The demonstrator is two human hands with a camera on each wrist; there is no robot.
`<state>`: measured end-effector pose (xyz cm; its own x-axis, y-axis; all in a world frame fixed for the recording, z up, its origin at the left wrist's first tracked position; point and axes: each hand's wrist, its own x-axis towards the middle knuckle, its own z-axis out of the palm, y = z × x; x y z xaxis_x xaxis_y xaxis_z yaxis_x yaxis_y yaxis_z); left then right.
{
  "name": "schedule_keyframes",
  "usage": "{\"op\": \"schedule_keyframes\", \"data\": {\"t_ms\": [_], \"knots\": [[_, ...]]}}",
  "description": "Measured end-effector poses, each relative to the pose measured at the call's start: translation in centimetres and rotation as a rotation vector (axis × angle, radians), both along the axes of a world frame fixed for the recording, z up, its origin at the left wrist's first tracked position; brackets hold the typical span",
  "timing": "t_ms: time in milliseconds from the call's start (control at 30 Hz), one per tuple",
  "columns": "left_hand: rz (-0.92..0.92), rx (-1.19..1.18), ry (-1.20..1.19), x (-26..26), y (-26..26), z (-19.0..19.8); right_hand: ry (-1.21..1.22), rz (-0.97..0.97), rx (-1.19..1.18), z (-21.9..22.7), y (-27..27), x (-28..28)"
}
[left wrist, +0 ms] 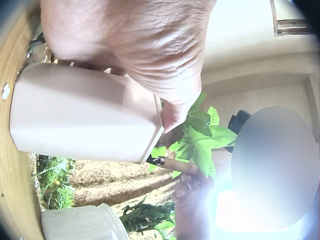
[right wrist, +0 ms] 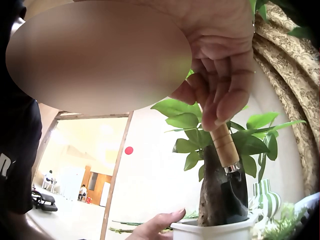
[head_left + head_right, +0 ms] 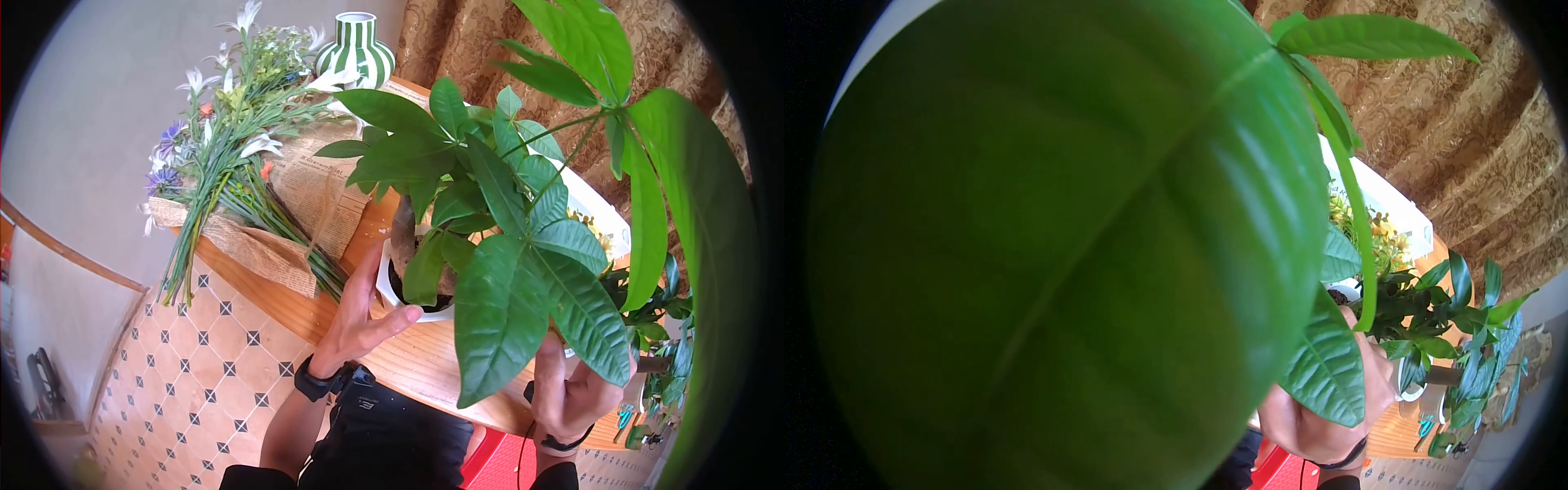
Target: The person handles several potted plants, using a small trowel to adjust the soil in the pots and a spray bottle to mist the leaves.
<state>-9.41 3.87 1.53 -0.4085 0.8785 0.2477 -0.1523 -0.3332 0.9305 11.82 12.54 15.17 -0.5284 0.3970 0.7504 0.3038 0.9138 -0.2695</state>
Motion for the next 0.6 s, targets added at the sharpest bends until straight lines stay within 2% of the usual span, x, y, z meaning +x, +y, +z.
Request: {"op": "schedule_keyframes", "data": {"t_ms": [33,267,333,600], "knots": [[0.001,0.001,-0.003,0.01,-0.01,-0.05,-0.039,0.107,0.015,0.38,0.22,-0.18],[0.003,-0.004,0.003,-0.02,-0.07,-0.13,-0.057,0.110,-0.010,0.29,0.13,0.15],[-0.001,0.003,0.005,-0.03,-0.08,-0.10,0.028,0.164,0.019,-0.12,0.44,0.08],[0.006,-0.007,-0.008,0.12,-0.08,0.01,-0.053,0.105,0.069,0.78,-0.10,0.05]]}}
